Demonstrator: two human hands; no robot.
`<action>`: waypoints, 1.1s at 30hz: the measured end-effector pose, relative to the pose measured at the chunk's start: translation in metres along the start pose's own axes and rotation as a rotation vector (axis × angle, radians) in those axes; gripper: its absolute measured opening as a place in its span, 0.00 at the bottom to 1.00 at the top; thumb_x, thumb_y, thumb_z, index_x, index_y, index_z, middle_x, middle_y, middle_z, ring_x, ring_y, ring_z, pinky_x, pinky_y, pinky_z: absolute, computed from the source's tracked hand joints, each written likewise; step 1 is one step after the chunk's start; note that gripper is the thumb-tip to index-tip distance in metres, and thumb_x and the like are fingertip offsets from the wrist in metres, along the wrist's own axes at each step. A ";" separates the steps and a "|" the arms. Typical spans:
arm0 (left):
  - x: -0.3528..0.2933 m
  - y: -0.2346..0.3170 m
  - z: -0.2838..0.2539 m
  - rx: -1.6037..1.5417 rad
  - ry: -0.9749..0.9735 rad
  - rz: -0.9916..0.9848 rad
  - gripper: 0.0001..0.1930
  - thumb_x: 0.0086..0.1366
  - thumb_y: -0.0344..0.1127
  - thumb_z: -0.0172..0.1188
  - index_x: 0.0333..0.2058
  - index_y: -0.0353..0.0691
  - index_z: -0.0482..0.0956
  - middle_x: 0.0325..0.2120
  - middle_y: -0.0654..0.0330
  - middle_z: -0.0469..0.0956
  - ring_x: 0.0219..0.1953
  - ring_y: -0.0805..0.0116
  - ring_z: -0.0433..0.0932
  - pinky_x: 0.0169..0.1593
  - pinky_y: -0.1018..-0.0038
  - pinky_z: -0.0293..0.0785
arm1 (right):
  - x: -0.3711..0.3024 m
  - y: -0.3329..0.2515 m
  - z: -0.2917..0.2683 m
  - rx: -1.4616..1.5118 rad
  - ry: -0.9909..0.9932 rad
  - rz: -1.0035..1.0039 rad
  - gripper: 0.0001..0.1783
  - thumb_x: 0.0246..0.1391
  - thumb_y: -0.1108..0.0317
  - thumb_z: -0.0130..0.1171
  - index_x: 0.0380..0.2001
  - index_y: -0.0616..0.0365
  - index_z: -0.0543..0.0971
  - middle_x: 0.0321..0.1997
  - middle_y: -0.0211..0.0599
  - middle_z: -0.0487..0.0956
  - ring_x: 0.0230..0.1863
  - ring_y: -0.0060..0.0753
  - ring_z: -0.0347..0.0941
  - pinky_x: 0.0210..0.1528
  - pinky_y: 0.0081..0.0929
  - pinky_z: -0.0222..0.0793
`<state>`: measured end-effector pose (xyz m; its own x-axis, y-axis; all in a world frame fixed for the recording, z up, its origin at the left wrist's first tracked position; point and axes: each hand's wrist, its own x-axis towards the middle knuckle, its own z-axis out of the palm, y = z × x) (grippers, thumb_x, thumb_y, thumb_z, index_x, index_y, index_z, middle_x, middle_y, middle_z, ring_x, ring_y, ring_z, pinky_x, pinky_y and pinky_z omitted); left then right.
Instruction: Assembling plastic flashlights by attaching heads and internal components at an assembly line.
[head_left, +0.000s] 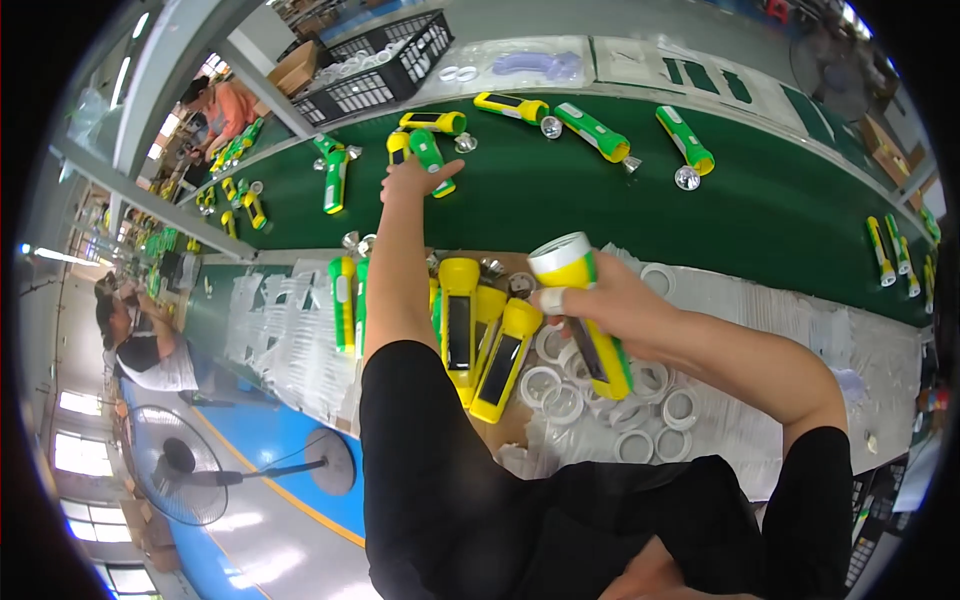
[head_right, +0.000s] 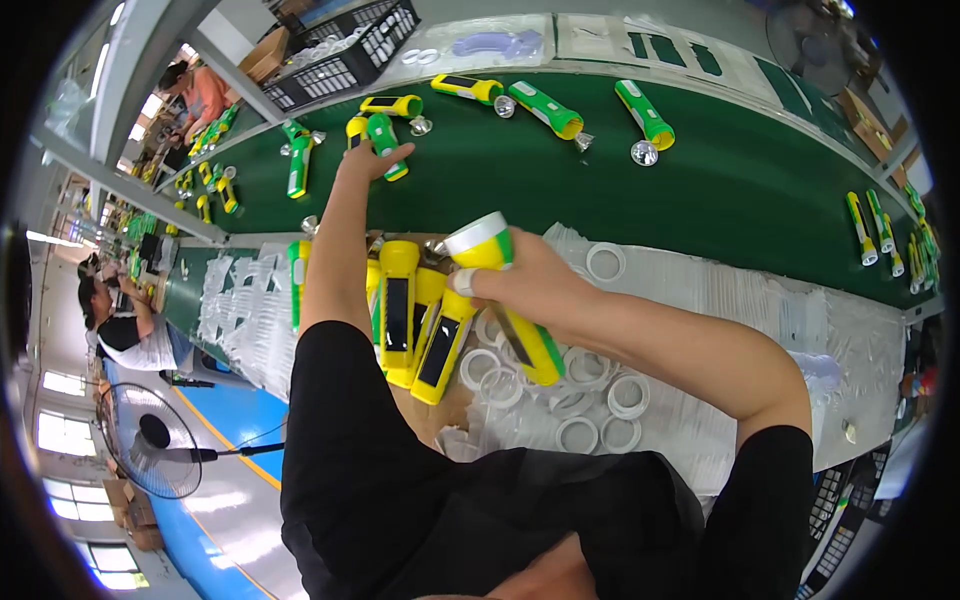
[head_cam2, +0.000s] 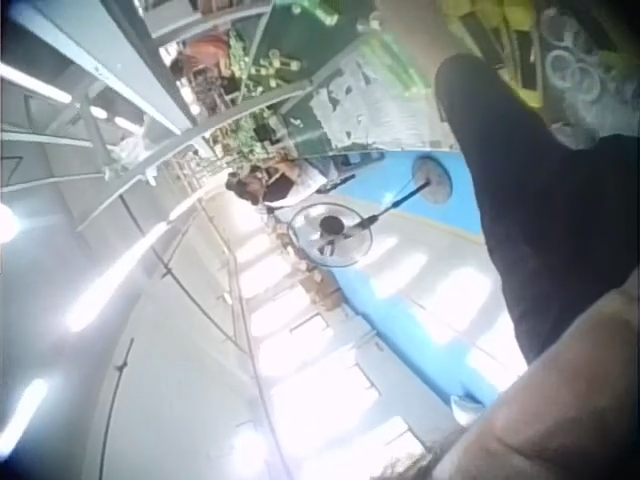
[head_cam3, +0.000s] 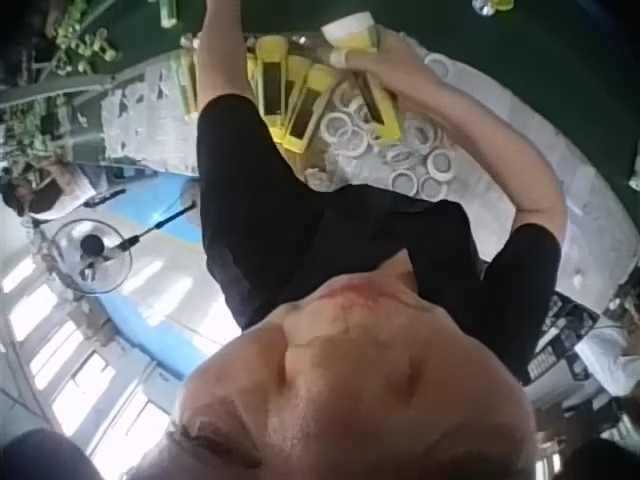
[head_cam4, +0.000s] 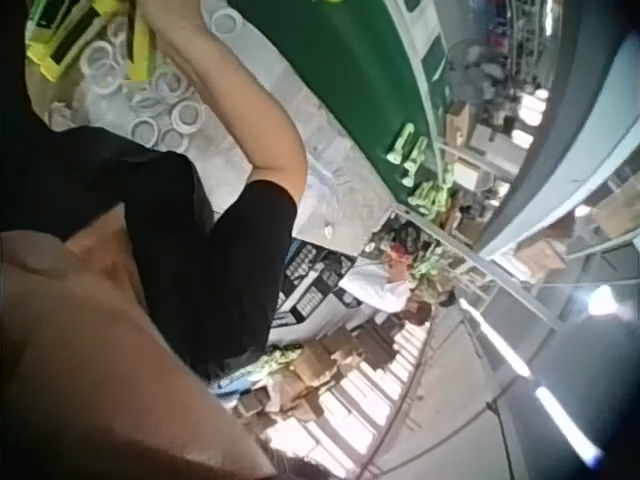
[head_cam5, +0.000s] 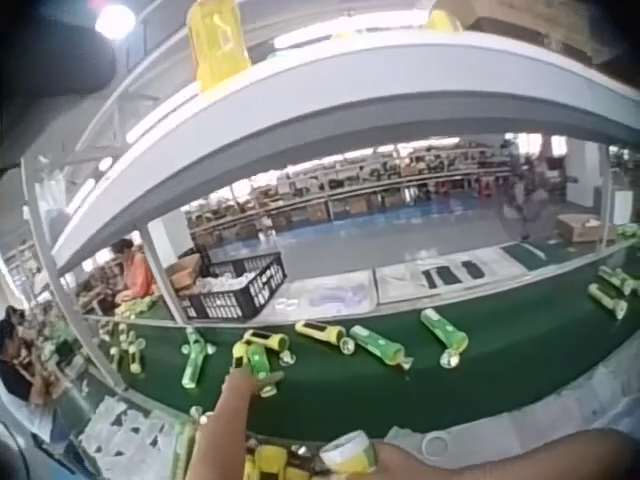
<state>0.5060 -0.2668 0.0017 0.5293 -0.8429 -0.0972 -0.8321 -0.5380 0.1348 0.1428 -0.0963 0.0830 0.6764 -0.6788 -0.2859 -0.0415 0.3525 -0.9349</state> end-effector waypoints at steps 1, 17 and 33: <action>0.012 -0.002 0.007 0.002 0.020 -0.033 0.68 0.38 0.85 0.57 0.66 0.34 0.58 0.64 0.41 0.61 0.66 0.44 0.61 0.65 0.56 0.61 | -0.003 -0.002 -0.010 0.020 0.026 -0.052 0.22 0.50 0.67 0.67 0.47 0.61 0.73 0.34 0.35 0.78 0.32 0.25 0.74 0.33 0.27 0.73; -0.148 -0.076 -0.056 -0.271 0.306 0.278 0.34 0.43 0.58 0.71 0.42 0.36 0.83 0.43 0.42 0.78 0.47 0.46 0.76 0.52 0.60 0.72 | -0.101 0.013 -0.064 0.122 0.392 -0.284 0.27 0.52 0.66 0.63 0.55 0.63 0.70 0.35 0.34 0.76 0.32 0.23 0.72 0.35 0.25 0.71; -0.293 -0.120 -0.003 -0.322 0.434 0.447 0.28 0.59 0.46 0.67 0.51 0.31 0.75 0.53 0.42 0.71 0.56 0.45 0.70 0.60 0.61 0.65 | -0.205 0.077 -0.056 0.161 0.353 -0.350 0.21 0.49 0.72 0.65 0.48 0.62 0.74 0.33 0.32 0.77 0.31 0.25 0.74 0.35 0.26 0.71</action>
<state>0.4514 0.0444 0.0170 0.2216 -0.8758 0.4289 -0.9304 -0.0582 0.3618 -0.0404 0.0336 0.0578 0.3390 -0.9399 -0.0416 0.2754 0.1414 -0.9509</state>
